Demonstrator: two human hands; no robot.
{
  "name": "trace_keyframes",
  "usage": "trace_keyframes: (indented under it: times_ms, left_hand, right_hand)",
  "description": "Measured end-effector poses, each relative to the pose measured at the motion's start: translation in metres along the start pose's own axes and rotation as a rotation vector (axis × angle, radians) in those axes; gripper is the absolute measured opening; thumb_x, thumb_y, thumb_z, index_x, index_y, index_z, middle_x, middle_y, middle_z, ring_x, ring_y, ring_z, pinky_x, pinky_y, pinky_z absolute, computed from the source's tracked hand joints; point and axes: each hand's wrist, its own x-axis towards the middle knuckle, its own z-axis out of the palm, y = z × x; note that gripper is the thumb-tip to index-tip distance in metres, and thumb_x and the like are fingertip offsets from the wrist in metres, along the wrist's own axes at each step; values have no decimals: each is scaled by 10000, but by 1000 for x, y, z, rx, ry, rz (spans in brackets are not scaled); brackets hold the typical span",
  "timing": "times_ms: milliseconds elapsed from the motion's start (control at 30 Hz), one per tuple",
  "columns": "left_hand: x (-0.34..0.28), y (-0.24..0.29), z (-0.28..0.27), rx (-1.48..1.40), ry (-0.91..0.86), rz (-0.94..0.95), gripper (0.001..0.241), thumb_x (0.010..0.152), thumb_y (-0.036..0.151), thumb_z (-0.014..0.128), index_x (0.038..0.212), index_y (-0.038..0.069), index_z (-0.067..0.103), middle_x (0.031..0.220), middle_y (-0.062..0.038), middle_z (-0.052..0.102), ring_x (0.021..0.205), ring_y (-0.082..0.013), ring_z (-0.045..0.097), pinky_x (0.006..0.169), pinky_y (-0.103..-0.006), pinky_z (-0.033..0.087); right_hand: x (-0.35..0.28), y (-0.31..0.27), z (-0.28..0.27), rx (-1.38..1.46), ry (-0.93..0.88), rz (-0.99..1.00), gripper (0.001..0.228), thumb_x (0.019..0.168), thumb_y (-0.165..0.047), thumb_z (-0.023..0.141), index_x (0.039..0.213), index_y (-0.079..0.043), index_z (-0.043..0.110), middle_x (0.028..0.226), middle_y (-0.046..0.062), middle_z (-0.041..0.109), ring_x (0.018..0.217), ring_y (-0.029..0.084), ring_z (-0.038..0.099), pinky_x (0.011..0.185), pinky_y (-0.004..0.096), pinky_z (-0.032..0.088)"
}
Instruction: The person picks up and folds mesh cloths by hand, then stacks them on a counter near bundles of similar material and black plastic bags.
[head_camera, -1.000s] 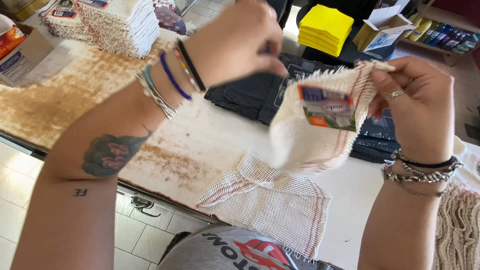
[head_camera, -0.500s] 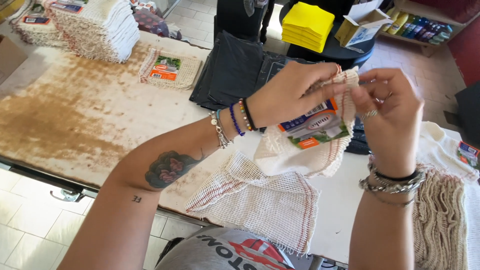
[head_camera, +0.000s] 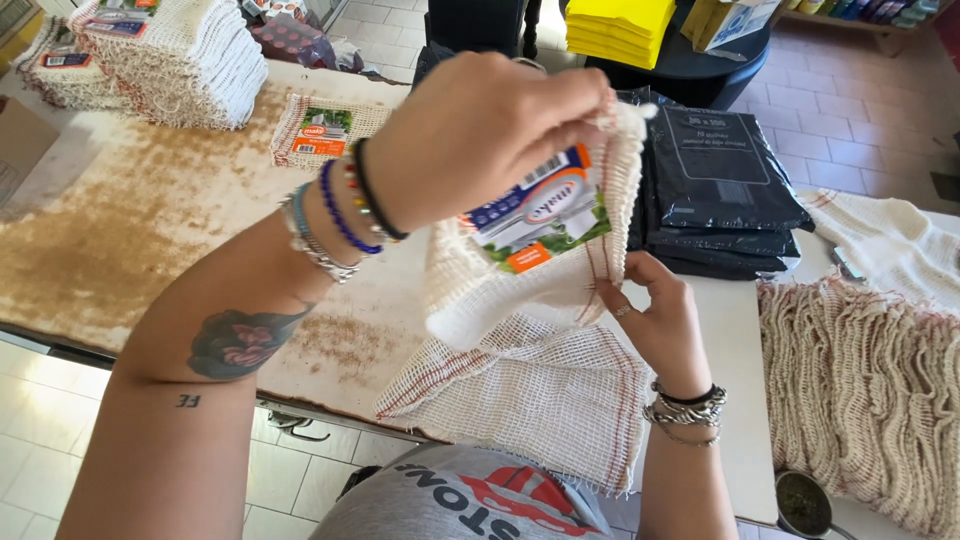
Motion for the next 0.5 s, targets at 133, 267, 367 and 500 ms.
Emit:
trace_keyframes:
  times_ms: [133, 267, 367, 500]
  left_hand:
    - [-20, 4, -26, -56, -37, -57, 162, 1130, 136, 636, 1083, -5, 571, 763, -88, 660, 621, -259, 646, 562, -378, 441]
    - [-46, -6, -17, -144, -20, -151, 168, 1116, 64, 679, 1045, -25, 555, 721, -96, 594, 605, -254, 594, 589, -361, 381]
    - [-64, -20, 8, -180, -42, -349, 270, 1144, 161, 621, 930, 50, 500, 657, -39, 493, 570, -160, 381, 558, -332, 338]
    - [-73, -36, 35, -90, 210, -278, 249, 1117, 110, 654, 915, -11, 572, 749, -99, 536, 680, -232, 515, 632, -369, 392]
  right_hand:
    - [-13, 1, -11, 186, -94, 125, 131, 899, -122, 749, 1024, -96, 720, 1003, 1, 751, 992, 134, 697, 947, 293, 541]
    - [-31, 14, -27, 310, -151, 252, 177, 905, -70, 723, 1078, -45, 695, 990, 48, 753, 916, 152, 697, 858, 283, 573]
    - [-33, 21, -36, 105, -195, 193, 230, 891, -75, 727, 1119, -58, 703, 936, 49, 782, 826, 139, 753, 784, 262, 645]
    - [-32, 32, -43, -221, 254, 35, 157, 1000, -119, 780, 1114, -12, 766, 803, 63, 692, 671, 132, 604, 629, 261, 510]
